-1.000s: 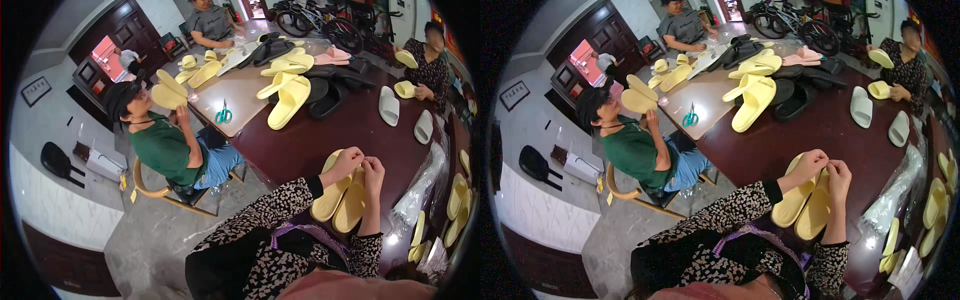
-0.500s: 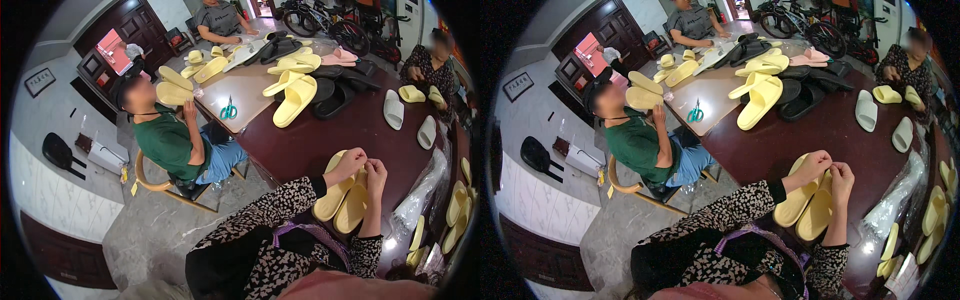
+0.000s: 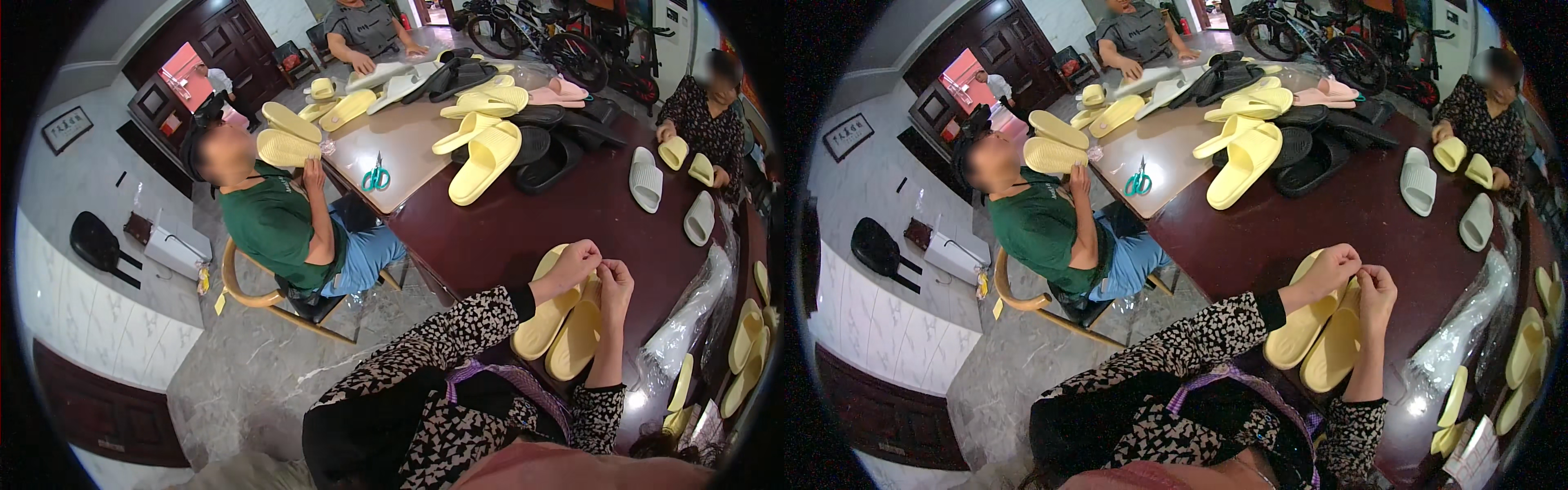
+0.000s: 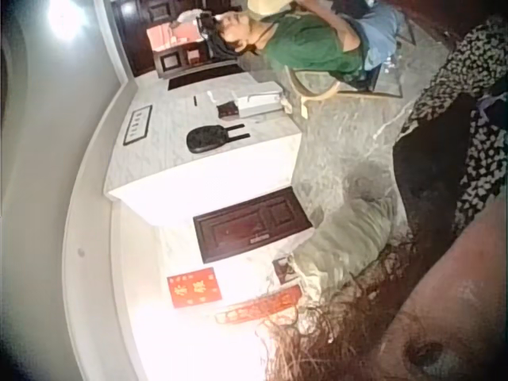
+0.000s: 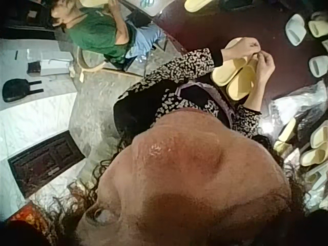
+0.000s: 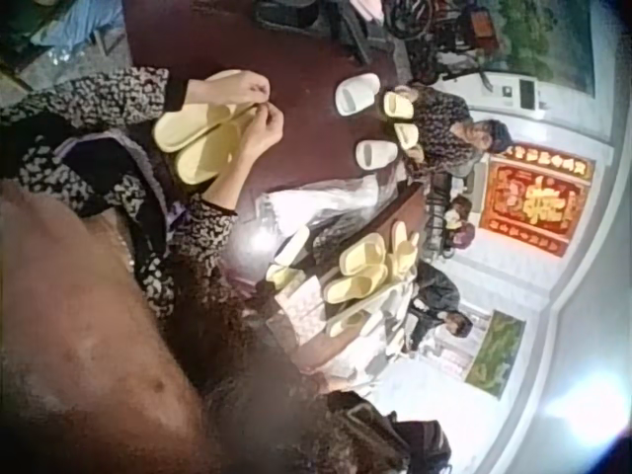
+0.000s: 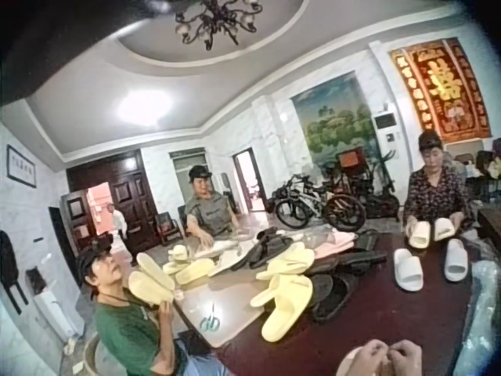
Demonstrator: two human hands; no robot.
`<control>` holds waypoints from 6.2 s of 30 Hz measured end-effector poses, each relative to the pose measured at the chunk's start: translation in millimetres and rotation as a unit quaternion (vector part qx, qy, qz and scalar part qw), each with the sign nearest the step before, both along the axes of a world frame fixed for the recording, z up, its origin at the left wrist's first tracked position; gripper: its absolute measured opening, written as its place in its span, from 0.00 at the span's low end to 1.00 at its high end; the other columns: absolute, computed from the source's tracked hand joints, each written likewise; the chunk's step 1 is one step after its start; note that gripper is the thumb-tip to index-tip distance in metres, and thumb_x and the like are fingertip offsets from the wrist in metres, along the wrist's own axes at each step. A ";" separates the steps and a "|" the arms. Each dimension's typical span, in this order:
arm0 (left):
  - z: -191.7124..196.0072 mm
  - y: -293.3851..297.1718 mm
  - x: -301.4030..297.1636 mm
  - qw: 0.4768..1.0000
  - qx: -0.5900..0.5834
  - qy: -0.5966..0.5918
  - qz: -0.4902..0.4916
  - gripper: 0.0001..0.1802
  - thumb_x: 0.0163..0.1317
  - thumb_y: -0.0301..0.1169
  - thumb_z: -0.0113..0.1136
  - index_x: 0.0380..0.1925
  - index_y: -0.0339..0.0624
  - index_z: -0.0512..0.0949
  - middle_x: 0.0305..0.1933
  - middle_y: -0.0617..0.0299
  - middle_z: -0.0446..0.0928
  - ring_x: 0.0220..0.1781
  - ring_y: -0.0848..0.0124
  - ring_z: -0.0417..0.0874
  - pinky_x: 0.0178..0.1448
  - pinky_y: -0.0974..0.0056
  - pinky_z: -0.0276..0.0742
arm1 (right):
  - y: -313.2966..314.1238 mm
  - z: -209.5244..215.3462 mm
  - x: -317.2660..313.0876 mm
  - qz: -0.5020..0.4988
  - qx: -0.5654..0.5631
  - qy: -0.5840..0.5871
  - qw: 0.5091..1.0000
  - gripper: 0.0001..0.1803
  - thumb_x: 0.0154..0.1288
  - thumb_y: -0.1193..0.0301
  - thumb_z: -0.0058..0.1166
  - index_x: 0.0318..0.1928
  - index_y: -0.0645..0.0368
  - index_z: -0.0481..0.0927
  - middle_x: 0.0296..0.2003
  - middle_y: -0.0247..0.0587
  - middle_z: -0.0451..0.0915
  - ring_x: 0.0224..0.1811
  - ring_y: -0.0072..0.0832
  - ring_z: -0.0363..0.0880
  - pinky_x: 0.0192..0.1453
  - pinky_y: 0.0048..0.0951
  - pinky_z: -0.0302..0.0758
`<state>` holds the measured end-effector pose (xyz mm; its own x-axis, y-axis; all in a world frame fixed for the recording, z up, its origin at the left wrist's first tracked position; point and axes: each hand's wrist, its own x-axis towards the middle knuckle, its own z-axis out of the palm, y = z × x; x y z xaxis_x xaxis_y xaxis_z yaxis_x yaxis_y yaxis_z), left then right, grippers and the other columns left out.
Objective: The person pairs slippers together by threading plastic fasteners through them and securing them by hand.
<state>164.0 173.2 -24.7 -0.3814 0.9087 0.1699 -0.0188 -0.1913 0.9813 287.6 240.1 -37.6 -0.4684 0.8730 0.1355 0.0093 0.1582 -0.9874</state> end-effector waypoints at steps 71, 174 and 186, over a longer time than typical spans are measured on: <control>-11.7 8.9 -7.8 0.992 -0.041 0.022 -0.113 0.02 0.54 0.24 0.54 0.25 0.39 0.74 0.21 0.70 0.71 0.24 0.83 0.68 0.26 0.73 0.65 | 5.5 -20.5 10.3 0.051 -0.032 0.140 0.988 0.11 0.59 0.85 0.49 0.40 0.59 0.73 0.28 0.24 0.70 0.29 0.09 0.67 0.34 0.11 0.64; 7.8 -15.7 3.0 0.980 0.007 0.187 0.064 0.09 0.57 0.27 0.56 0.38 0.35 0.76 0.28 0.55 0.77 0.28 0.67 0.78 0.33 0.65 0.73 | 4.2 -18.1 12.0 -0.006 0.039 0.013 0.999 0.02 0.63 0.79 0.51 0.34 0.61 0.77 0.26 0.23 0.72 0.28 0.11 0.66 0.31 0.15 0.64; 1.1 -6.5 0.5 0.947 0.060 0.297 0.109 0.06 0.57 0.27 0.58 0.31 0.35 0.78 0.28 0.57 0.77 0.29 0.72 0.77 0.33 0.68 0.71 | -3.7 -6.4 11.6 -0.010 0.014 0.007 1.000 0.02 0.63 0.78 0.52 0.34 0.62 0.78 0.26 0.23 0.72 0.26 0.10 0.65 0.28 0.15 0.63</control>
<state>164.4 166.6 -23.6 -0.3629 0.7801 0.5096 0.5823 -0.2371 0.7776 299.2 236.5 -44.0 -0.4493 0.8777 0.1667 -0.0020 0.1856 -0.9826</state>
